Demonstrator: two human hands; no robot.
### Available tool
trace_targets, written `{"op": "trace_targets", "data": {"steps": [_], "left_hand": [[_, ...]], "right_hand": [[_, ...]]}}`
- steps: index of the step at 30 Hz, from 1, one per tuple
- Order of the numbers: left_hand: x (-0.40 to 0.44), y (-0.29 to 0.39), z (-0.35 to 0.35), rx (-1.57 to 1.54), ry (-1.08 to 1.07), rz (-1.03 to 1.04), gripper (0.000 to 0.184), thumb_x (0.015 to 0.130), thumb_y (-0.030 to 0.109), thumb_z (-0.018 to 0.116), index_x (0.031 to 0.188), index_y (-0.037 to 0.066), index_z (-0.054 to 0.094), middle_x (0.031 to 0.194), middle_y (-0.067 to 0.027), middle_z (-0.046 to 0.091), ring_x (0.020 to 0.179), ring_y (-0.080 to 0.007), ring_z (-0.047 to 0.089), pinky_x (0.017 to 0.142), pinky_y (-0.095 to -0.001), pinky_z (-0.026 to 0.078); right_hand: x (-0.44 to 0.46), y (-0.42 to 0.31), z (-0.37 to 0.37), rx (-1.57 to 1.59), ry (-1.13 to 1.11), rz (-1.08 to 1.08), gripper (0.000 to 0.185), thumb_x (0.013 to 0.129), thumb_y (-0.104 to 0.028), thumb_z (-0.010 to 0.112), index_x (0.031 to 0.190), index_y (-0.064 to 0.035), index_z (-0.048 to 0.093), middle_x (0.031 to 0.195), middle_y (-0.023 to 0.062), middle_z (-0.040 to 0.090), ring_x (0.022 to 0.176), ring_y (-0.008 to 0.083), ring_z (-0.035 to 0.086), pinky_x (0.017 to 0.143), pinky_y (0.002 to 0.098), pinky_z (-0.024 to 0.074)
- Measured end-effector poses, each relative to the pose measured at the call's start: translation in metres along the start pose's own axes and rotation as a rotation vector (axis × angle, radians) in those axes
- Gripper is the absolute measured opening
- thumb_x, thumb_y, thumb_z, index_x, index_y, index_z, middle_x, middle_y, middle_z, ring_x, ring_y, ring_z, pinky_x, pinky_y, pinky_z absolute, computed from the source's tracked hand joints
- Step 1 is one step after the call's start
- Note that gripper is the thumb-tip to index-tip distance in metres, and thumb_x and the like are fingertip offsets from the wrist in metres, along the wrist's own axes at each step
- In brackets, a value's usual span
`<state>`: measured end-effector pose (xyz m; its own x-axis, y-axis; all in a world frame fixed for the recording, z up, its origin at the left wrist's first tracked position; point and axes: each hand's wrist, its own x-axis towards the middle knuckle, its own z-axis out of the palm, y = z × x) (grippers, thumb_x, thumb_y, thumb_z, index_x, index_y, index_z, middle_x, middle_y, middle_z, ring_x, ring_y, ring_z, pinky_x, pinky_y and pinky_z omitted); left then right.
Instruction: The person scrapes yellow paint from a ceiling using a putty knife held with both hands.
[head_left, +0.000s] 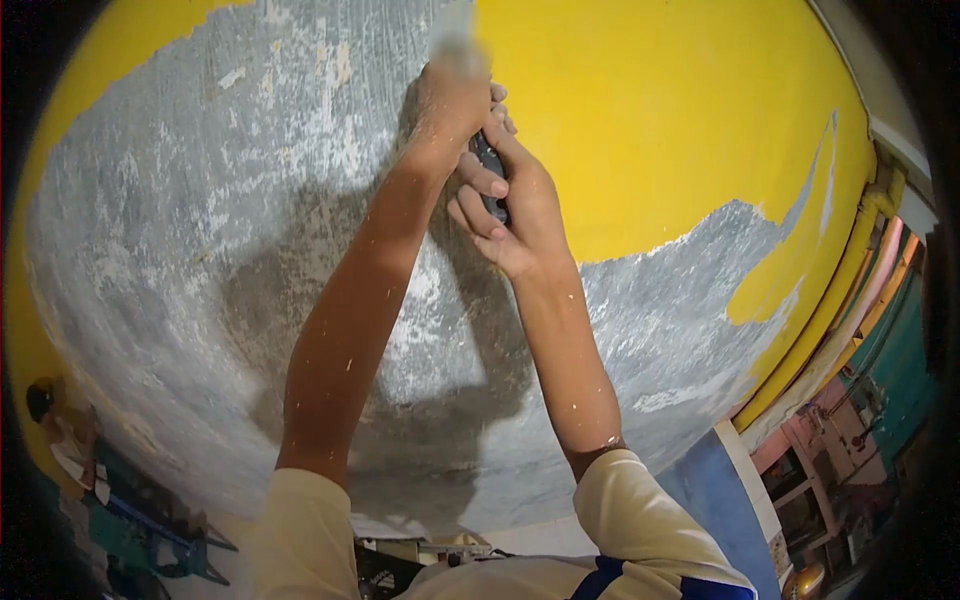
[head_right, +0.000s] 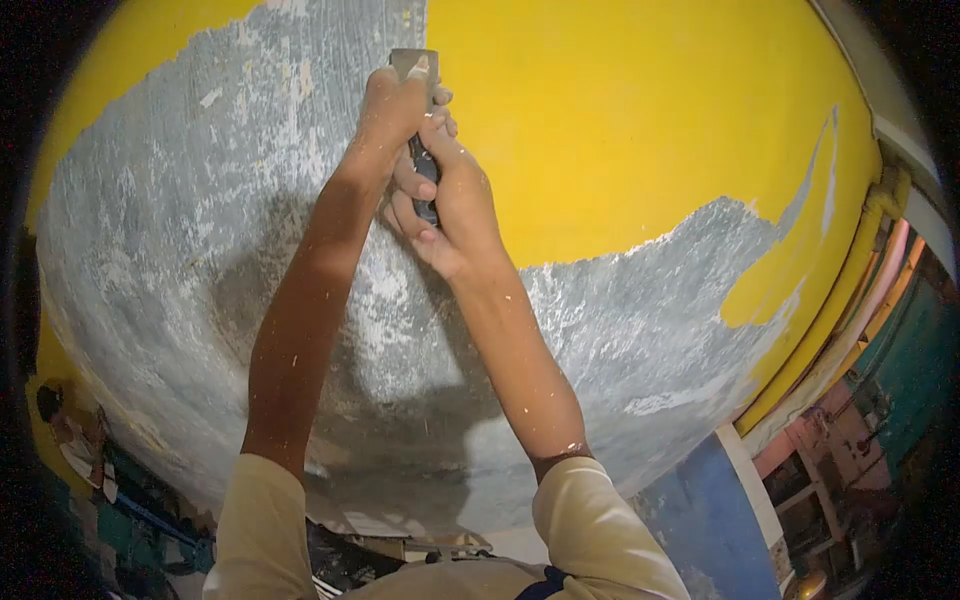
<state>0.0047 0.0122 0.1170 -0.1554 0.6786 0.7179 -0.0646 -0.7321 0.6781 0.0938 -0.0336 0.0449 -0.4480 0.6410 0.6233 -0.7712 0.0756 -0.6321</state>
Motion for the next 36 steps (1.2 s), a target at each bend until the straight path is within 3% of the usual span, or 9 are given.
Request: {"op": "trace_targets", "data": {"steps": [12,15,18,21,24,26,28,31,36], "left_hand": [[0.096,0.026,-0.017,0.138,-0.049,0.086,0.026,0.095,0.018,0.056,0.099,-0.006,0.064,0.078,-0.0131,0.066,0.062,-0.0221,0.063,0.052,-0.0361,0.053],[0.150,0.023,-0.018,0.919,-0.217,0.214,0.037,0.103,0.021,0.044,0.098,-0.006,0.070,0.098,-0.0178,0.076,0.079,-0.0240,0.073,0.059,-0.0351,0.058],[0.109,0.050,-0.006,0.216,0.014,-0.147,0.032,0.101,0.014,0.045,0.095,-0.008,0.068,0.087,-0.0206,0.073,0.072,-0.0272,0.071,0.056,-0.0380,0.057],[0.107,0.046,-0.028,0.261,-0.226,-0.043,0.025,0.096,0.021,0.056,0.104,-0.002,0.063,0.082,-0.0108,0.066,0.068,-0.0214,0.064,0.055,-0.0368,0.053],[0.016,0.059,-0.014,0.171,-0.075,-0.076,0.025,0.098,0.023,0.053,0.109,0.002,0.060,0.087,-0.0087,0.064,0.071,-0.0200,0.064,0.058,-0.0375,0.054],[0.016,0.011,-0.029,-0.022,-0.204,-0.047,0.029,0.104,0.019,0.044,0.118,-0.004,0.054,0.100,-0.0187,0.064,0.075,-0.0248,0.068,0.059,-0.0370,0.058],[-0.013,-0.015,-0.041,-0.096,-0.342,-0.075,0.029,0.106,0.021,0.042,0.115,-0.003,0.055,0.095,-0.0171,0.065,0.072,-0.0244,0.067,0.060,-0.0353,0.059],[-0.046,-0.044,-0.048,0.015,-0.385,-0.132,0.028,0.108,0.019,0.040,0.113,-0.003,0.056,0.089,-0.0149,0.067,0.072,-0.0224,0.067,0.061,-0.0340,0.059],[-0.063,-0.051,-0.036,-0.004,-0.286,-0.147,0.031,0.107,0.018,0.040,0.108,-0.007,0.057,0.083,-0.0154,0.068,0.063,-0.0187,0.066,0.057,-0.0338,0.058]], "right_hand": [[0.053,-0.026,0.028,-0.007,-0.184,-0.122,0.019,0.109,-0.026,0.042,0.094,-0.0150,0.046,0.056,-0.0046,0.040,0.032,0.0120,0.026,0.037,0.0268,0.0255],[0.057,-0.031,0.041,0.010,-0.122,-0.114,0.022,0.109,-0.026,0.041,0.091,-0.0144,0.046,0.057,-0.0046,0.041,0.033,0.0126,0.027,0.038,0.0270,0.0258],[0.060,-0.035,0.049,-0.008,-0.137,-0.126,0.024,0.108,-0.027,0.041,0.089,-0.0145,0.046,0.057,-0.0045,0.042,0.034,0.0128,0.029,0.038,0.0272,0.0266],[0.067,-0.028,0.041,0.046,-0.142,-0.098,0.022,0.108,-0.027,0.042,0.090,-0.0150,0.046,0.058,-0.0046,0.042,0.035,0.0122,0.031,0.038,0.0271,0.0273],[0.039,-0.018,0.024,-0.059,-0.084,-0.048,0.018,0.108,-0.027,0.043,0.094,-0.0158,0.046,0.060,-0.0043,0.044,0.034,0.0119,0.031,0.036,0.0268,0.0268],[0.007,-0.007,0.019,-0.064,0.045,-0.005,0.029,0.105,-0.027,0.048,0.133,-0.0230,0.044,0.062,0.0000,0.042,0.038,0.0133,0.037,0.035,0.0269,0.0285],[-0.027,0.005,0.014,-0.076,0.109,0.032,0.041,0.104,-0.027,0.048,0.143,-0.0224,0.039,0.064,0.0017,0.045,0.037,0.0135,0.038,0.034,0.0264,0.0286],[-0.061,0.024,0.012,-0.157,0.216,0.027,0.014,0.106,-0.026,0.044,0.108,-0.0131,0.049,0.063,0.0001,0.045,0.032,0.0115,0.034,0.029,0.0244,0.0255],[-0.064,0.046,-0.005,-0.176,0.243,0.023,0.020,0.107,-0.028,0.045,0.111,-0.0089,0.049,0.061,-0.0002,0.042,0.031,0.0108,0.030,0.029,0.0236,0.0228]]}}
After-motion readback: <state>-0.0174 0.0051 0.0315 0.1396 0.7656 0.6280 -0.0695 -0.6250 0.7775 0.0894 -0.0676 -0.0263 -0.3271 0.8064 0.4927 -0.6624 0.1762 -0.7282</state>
